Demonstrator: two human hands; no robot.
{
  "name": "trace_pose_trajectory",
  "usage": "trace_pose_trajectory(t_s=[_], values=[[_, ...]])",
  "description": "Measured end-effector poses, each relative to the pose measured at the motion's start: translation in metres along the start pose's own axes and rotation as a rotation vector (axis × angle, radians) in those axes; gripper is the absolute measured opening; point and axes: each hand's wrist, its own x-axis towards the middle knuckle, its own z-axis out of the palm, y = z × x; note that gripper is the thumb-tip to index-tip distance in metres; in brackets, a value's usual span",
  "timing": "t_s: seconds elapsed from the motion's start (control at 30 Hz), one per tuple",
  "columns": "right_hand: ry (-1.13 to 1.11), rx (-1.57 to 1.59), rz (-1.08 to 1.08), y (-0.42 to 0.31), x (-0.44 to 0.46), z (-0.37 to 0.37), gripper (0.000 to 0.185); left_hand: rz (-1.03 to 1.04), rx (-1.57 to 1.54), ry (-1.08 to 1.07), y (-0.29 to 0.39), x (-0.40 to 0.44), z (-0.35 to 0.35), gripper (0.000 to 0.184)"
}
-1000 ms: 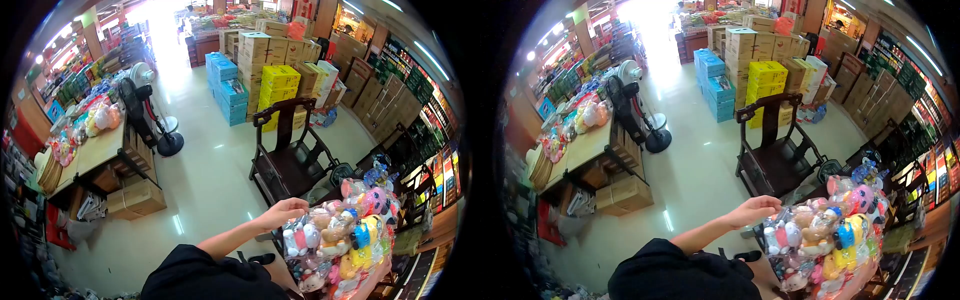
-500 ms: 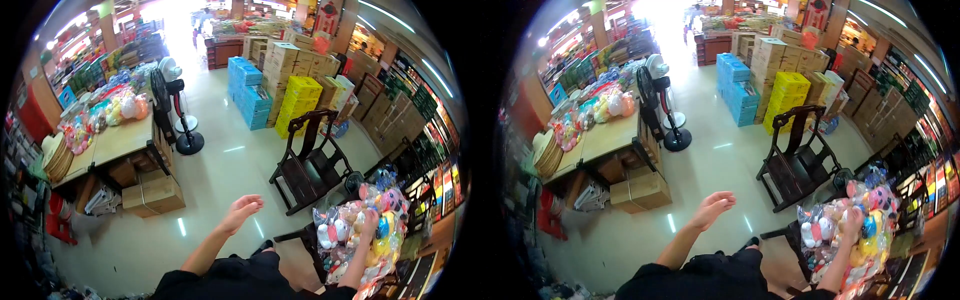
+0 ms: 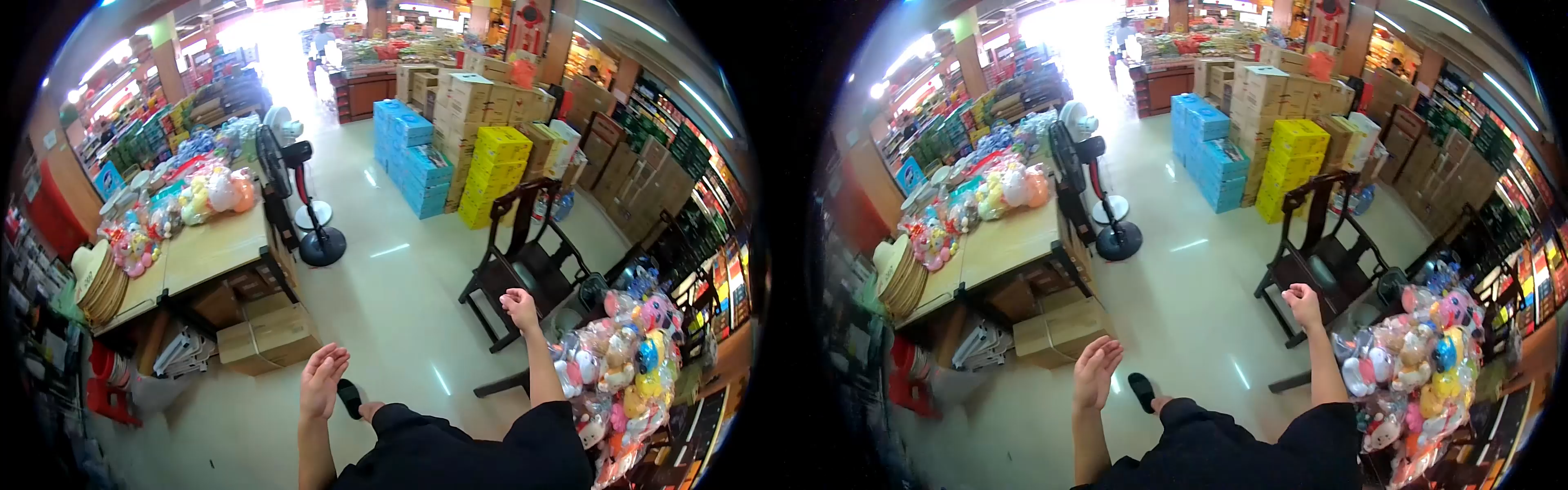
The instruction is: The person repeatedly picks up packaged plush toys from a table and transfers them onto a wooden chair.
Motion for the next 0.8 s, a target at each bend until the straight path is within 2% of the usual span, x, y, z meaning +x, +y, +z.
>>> trace_pose_trajectory(t_s=[0.13, 0.23, 0.33, 0.47, 0.63, 0.8], values=[[-0.146, 0.033, -0.038, 0.001, 0.039, 0.118, 0.034, 0.069, -0.030, 0.087, 0.039, 0.012, -0.060, 0.031], [-0.197, 0.054, -0.043, -0.014, 0.048, 0.235, 0.032, 0.073, -0.019, 0.153, 0.076, 0.024, -0.114, 0.030], [-0.343, 0.084, 0.025, -0.035, 0.043, 0.356, 0.039, 0.093, 0.030, 0.221, 0.130, 0.052, -0.170, 0.030], [-0.517, 0.053, 0.066, -0.073, 0.032, 0.479, 0.046, 0.173, 0.119, 0.357, 0.205, 0.058, -0.226, 0.030], [-0.662, 0.030, 0.029, -0.121, 0.030, 0.583, 0.047, 0.262, 0.051, 0.563, 0.270, 0.045, -0.290, 0.030], [-0.773, 0.045, -0.013, -0.144, 0.029, 0.670, 0.044, 0.303, -0.069, 0.696, 0.291, 0.034, -0.341, 0.031]])
